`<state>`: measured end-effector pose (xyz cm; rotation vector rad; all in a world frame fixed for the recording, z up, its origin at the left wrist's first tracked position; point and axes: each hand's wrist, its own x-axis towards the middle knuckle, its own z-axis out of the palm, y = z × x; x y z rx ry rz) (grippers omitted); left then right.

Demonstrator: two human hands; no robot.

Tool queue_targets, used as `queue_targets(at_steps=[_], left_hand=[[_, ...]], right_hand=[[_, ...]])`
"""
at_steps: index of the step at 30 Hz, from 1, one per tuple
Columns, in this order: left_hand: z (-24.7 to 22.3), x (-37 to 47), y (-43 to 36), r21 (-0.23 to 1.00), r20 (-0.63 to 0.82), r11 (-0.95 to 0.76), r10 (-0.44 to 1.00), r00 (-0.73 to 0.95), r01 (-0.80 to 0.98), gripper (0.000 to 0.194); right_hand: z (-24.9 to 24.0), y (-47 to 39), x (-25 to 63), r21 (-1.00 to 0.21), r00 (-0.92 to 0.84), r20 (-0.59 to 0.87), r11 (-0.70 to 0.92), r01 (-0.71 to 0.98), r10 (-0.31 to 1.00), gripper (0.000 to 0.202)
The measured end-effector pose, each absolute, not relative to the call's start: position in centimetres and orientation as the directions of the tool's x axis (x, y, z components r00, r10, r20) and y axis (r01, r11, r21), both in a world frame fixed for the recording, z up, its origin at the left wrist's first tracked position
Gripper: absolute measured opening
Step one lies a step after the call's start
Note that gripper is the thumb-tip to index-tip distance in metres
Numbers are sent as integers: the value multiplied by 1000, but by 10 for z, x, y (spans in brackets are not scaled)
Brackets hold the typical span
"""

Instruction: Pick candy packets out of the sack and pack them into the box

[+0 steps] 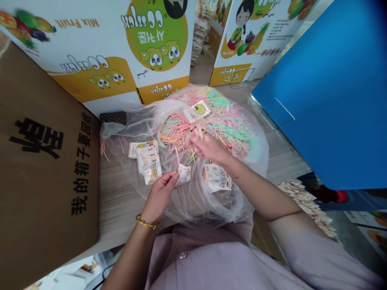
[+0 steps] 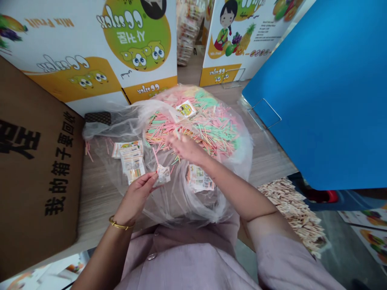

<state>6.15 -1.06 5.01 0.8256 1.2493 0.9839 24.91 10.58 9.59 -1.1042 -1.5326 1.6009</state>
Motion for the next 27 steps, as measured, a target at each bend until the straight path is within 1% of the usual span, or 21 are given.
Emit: queue_targets(at_steps=[2,4,6,8,10,13,16,17,19,21,23,26,27], left_hand=[[49,64,-9,895,-393,395,918,56,-207,33],[49,66,-8,886,-392,393,918,56,-244,36],[50,68,-8,885,-388,381,921,31,-269,39],[51,68,-9,877,-400,376,916,-19,-300,39],[51,66,-9,861,-420,368,904,-82,-351,38],[49,63,-11,841,-433,345,891,-137,-418,36],[47,64,-15,832,-449,374,888,-100,-411,37],[47,66,-17,829,-456,392,887,-76,-400,38],[45,70,-20,823,-464,416,885,-36,-388,36],[44,74,-23,816,-467,420,884,-24,-396,31],[43,76,-25,808,-469,413,883,-33,-419,27],[42,72,-27,790,-473,390,879,-65,-474,29],[43,69,-27,780,-474,376,877,-80,-500,30]], right_hand=[[94,95,245,-975,-539,-75,53,218,839,36],[94,90,242,-942,-592,-7,193,274,806,32],[95,93,242,-905,-555,35,262,334,831,33],[96,99,246,-877,-458,71,274,394,886,33],[96,105,252,-872,-385,106,272,408,917,32],[99,106,257,-871,-280,179,284,401,943,32],[104,104,245,-866,-208,250,315,390,946,32],[106,104,236,-864,-229,255,328,382,939,31],[112,107,209,-863,-343,240,361,353,908,29],[118,112,174,-867,-486,221,399,300,846,26],[127,121,139,-873,-577,202,412,260,791,26],[138,132,108,-912,-566,205,366,185,798,25],[141,135,105,-929,-548,201,335,157,812,29]])
